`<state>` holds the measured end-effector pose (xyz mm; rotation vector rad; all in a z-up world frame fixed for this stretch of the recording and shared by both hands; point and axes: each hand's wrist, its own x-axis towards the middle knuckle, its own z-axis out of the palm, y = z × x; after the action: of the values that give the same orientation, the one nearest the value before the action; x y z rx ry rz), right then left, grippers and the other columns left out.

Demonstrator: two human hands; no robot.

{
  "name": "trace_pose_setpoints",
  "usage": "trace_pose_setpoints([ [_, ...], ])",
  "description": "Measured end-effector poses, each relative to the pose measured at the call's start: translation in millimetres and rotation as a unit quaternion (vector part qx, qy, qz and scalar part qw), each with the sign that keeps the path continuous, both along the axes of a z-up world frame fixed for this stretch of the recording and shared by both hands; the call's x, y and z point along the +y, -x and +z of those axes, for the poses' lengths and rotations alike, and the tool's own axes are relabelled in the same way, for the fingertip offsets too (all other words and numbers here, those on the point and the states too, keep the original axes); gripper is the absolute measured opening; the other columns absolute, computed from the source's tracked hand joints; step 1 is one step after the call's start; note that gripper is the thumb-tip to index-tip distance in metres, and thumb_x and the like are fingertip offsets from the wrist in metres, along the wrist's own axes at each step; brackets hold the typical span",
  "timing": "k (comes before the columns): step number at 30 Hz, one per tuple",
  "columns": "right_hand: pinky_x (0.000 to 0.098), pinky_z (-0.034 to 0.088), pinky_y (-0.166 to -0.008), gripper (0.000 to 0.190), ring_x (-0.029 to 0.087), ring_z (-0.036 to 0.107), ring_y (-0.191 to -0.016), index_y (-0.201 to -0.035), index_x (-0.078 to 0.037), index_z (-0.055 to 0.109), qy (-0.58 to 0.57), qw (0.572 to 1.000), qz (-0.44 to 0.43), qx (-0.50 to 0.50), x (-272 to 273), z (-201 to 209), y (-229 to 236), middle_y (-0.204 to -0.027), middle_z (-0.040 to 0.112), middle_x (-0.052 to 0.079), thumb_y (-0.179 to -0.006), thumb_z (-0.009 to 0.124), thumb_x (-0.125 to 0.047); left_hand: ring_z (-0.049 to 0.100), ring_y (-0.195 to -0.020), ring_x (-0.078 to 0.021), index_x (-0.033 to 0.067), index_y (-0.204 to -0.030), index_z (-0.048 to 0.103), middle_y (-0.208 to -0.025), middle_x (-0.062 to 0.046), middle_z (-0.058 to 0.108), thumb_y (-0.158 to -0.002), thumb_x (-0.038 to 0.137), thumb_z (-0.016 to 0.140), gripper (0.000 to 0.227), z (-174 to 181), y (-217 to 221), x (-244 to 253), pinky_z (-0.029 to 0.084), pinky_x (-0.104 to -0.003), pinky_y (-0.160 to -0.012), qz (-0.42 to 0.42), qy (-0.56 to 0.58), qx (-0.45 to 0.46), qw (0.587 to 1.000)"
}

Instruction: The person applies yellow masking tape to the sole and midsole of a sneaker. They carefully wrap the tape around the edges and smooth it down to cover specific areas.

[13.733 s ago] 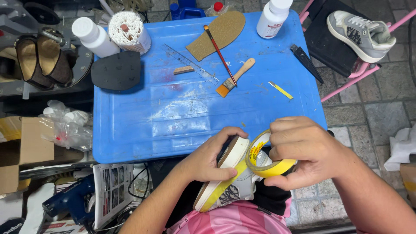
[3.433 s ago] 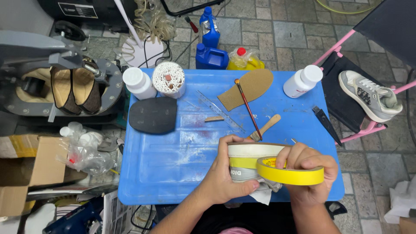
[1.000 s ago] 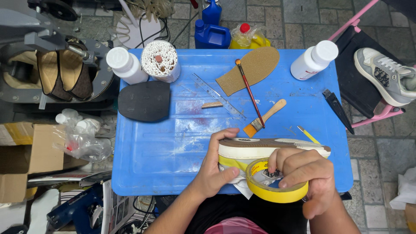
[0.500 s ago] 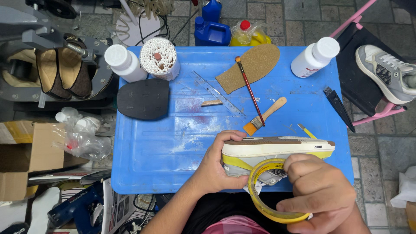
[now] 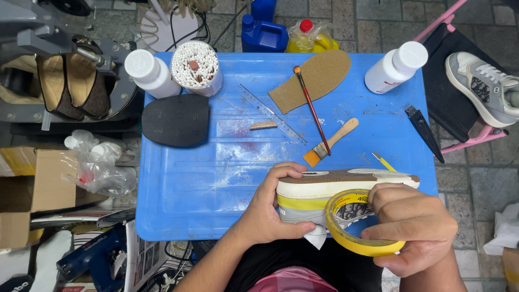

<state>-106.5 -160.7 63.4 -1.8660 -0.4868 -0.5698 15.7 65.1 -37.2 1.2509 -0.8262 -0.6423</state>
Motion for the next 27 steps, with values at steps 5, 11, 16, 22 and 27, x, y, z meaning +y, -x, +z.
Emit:
trace_pose_setpoints([
  [5,0.0347,0.042,-0.053,0.032,0.020,0.052,-0.054,-0.084,0.004,0.072,0.017,0.999,-0.043,0.011,5.0,8.7,6.3,-0.057,0.053,0.004,-0.081,0.081,-0.027,0.054,-0.142,-0.0261,0.0098,-0.144,0.045,-0.150,-0.015,0.050,-0.076,0.027,0.092,0.084,2.0,0.4,-0.7,0.044,-0.040,-0.122,0.007,0.001,-0.021,1.000],
  [11,0.0334,0.040,-0.052,0.032,0.018,0.053,-0.054,-0.083,0.005,0.073,0.046,0.995,-0.081,0.025,4.5,10.7,13.3,-0.059,0.056,0.006,-0.077,0.081,-0.025,0.053,-0.143,-0.0272,0.0101,-0.144,0.046,-0.150,-0.015,0.050,-0.076,0.027,0.092,0.084,2.4,2.3,-2.1,0.044,-0.041,-0.123,0.004,0.000,-0.023,1.000],
  [16,0.0330,0.039,-0.052,0.032,0.017,0.054,-0.055,-0.085,0.005,0.072,0.048,0.994,-0.096,0.034,5.7,10.6,15.6,-0.060,0.057,0.006,-0.074,0.082,-0.023,0.051,-0.144,-0.0276,0.0098,-0.146,0.044,-0.149,-0.016,0.048,-0.077,0.026,0.091,0.084,5.1,3.7,-3.0,0.043,-0.041,-0.123,0.011,-0.003,-0.024,1.000],
  [22,0.0328,0.038,-0.052,0.032,0.019,0.053,-0.056,-0.086,0.004,0.073,0.066,0.992,-0.104,0.031,5.1,11.0,14.6,-0.061,0.055,0.006,-0.071,0.084,-0.022,0.049,-0.142,-0.0279,0.0105,-0.147,0.042,-0.148,-0.016,0.045,-0.079,0.026,0.086,0.082,5.0,5.6,-3.6,0.043,-0.041,-0.121,-0.011,-0.026,0.030,0.999],
  [27,0.0340,0.037,-0.051,0.033,0.018,0.052,-0.055,-0.088,0.005,0.073,0.091,0.993,-0.079,0.013,1.6,12.6,13.8,-0.059,0.054,0.004,-0.072,0.085,-0.021,0.053,-0.142,-0.0284,0.0129,-0.145,0.048,-0.148,-0.015,0.048,-0.078,0.024,0.087,0.078,3.6,4.3,-2.7,0.046,-0.042,-0.120,0.005,-0.021,-0.060,0.998],
])
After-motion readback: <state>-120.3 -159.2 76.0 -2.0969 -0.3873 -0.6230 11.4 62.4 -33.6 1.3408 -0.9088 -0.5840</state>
